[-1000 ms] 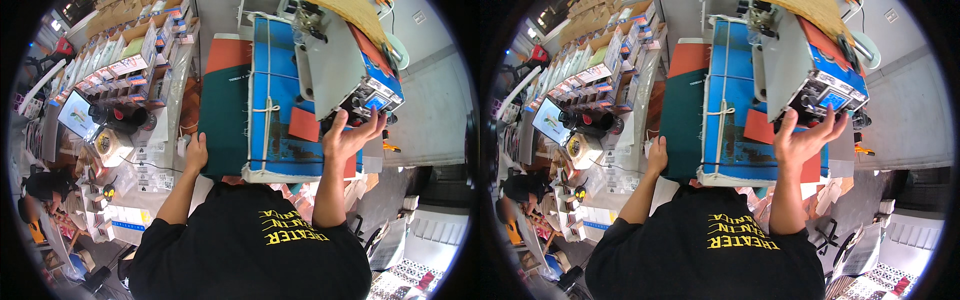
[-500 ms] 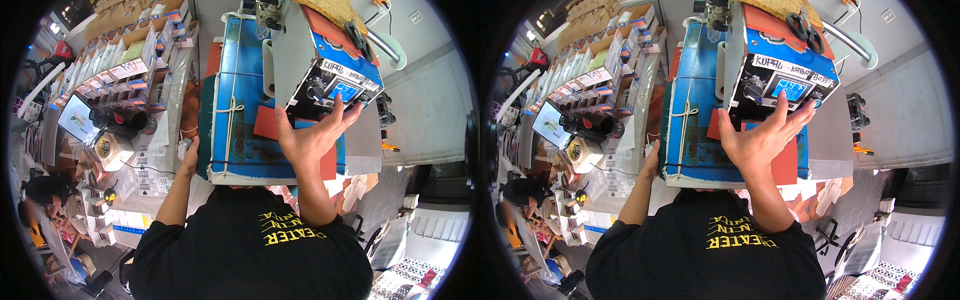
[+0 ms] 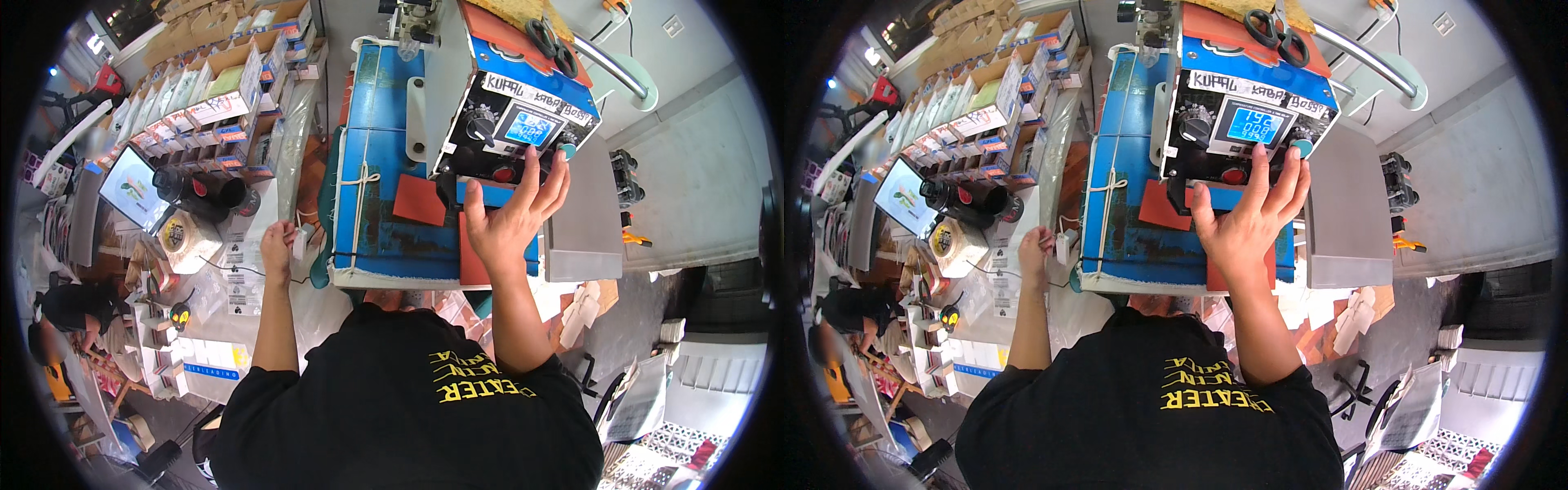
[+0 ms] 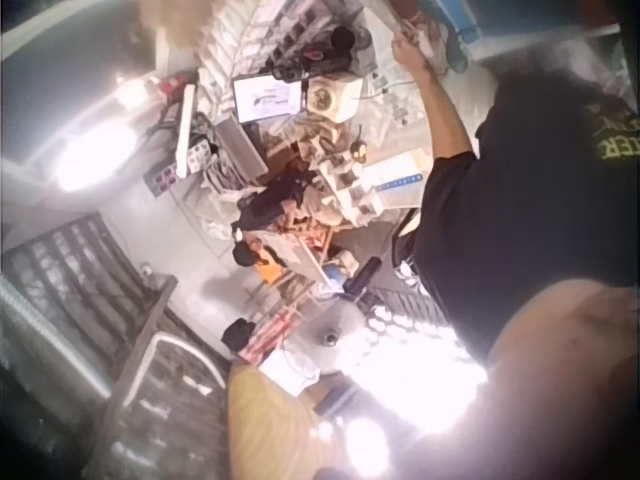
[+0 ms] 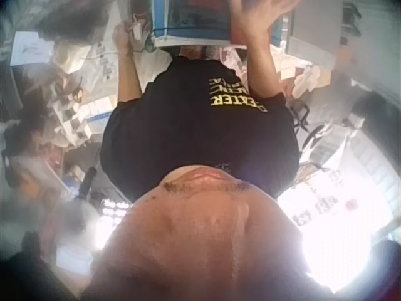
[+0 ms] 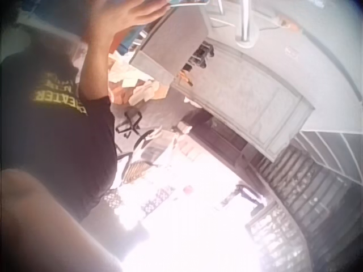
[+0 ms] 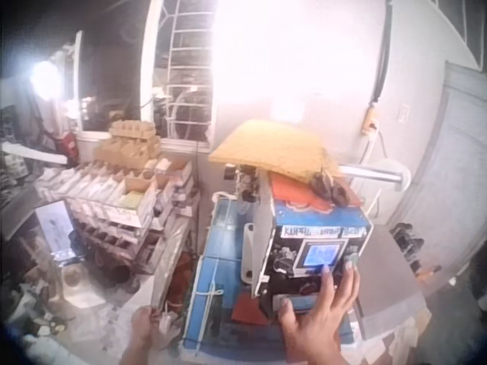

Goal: The person prepares and aligns a shirt on a heat press, adjusts the control panel, and سپس cuts a graphic design from a sheet using scissors before placing it on a different shirt.

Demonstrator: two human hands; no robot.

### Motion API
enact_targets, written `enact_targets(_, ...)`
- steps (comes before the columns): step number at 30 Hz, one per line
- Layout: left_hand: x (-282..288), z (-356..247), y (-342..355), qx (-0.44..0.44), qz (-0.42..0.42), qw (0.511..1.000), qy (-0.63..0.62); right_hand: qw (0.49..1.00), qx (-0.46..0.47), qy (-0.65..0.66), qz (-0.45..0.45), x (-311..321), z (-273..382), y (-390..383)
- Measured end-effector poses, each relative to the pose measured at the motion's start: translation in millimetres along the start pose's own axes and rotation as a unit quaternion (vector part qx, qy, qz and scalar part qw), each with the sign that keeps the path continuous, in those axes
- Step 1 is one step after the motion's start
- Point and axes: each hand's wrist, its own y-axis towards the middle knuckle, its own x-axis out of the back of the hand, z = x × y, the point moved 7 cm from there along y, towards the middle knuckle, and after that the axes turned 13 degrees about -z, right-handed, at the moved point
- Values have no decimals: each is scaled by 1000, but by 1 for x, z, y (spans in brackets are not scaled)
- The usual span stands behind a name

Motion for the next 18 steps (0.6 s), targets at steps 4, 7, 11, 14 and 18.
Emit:
enact_targets(4, -2, -70, -39, -129, -45, 990, 44, 998, -18, 49, -34, 5, -3, -4)
enact_targets(7, -21, -116, -83, -192, -36, 979, 61, 992, -3, 106, -70, 12, -2, -21)
enact_targets(11, -32, -135, -117, -250, -15, 965, 83, 994, 49, 96, 25, 4, 10, -29)
enact_targets(14, -44, -153, -146, -328, 5, 939, 107, 993, 53, 109, 6, 1, 12, -28)
enact_targets(18, -74, -183, -199, -473, 77, 867, 133, 991, 72, 114, 10, 3, 15, -28)
